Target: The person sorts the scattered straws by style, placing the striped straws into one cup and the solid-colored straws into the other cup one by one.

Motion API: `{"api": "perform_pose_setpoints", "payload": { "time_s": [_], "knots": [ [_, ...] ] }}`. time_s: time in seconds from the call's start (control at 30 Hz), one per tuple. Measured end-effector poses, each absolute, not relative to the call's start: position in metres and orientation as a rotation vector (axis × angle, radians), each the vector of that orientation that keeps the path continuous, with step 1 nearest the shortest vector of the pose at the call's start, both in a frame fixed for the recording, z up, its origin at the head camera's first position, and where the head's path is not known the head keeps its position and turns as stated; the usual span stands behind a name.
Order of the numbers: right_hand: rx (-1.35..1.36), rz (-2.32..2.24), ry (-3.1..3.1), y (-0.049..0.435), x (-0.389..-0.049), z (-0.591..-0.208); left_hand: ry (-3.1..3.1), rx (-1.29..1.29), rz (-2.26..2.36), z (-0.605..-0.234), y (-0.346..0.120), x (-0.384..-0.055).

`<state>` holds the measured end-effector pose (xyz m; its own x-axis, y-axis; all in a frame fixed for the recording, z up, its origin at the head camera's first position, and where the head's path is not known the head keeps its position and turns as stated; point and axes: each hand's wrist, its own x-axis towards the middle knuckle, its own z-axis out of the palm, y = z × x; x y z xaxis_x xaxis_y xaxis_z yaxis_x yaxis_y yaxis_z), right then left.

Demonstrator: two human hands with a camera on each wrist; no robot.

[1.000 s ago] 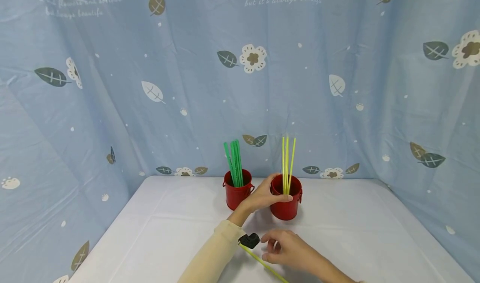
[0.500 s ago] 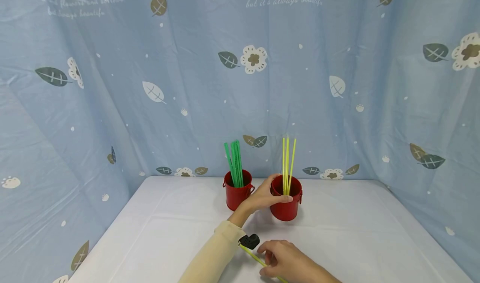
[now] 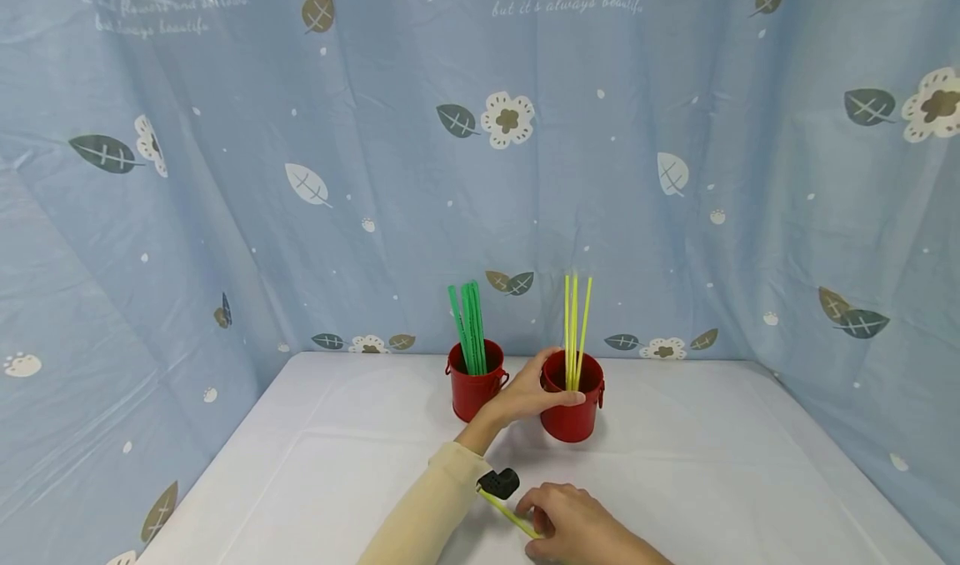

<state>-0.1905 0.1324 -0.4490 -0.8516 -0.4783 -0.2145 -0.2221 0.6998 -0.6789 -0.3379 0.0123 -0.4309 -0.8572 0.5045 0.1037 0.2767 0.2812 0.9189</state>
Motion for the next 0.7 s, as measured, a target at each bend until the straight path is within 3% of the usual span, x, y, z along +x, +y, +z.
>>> {"api": "perform_pose_setpoints", "payload": {
  "time_s": [0.7],
  "knots": [
    [-0.547,-0.966,2.505,0.1324,-0.1884,-0.4491,2.333,0.704,1.627,-0.4311,0.0124,-0.3359]
  ]
}}
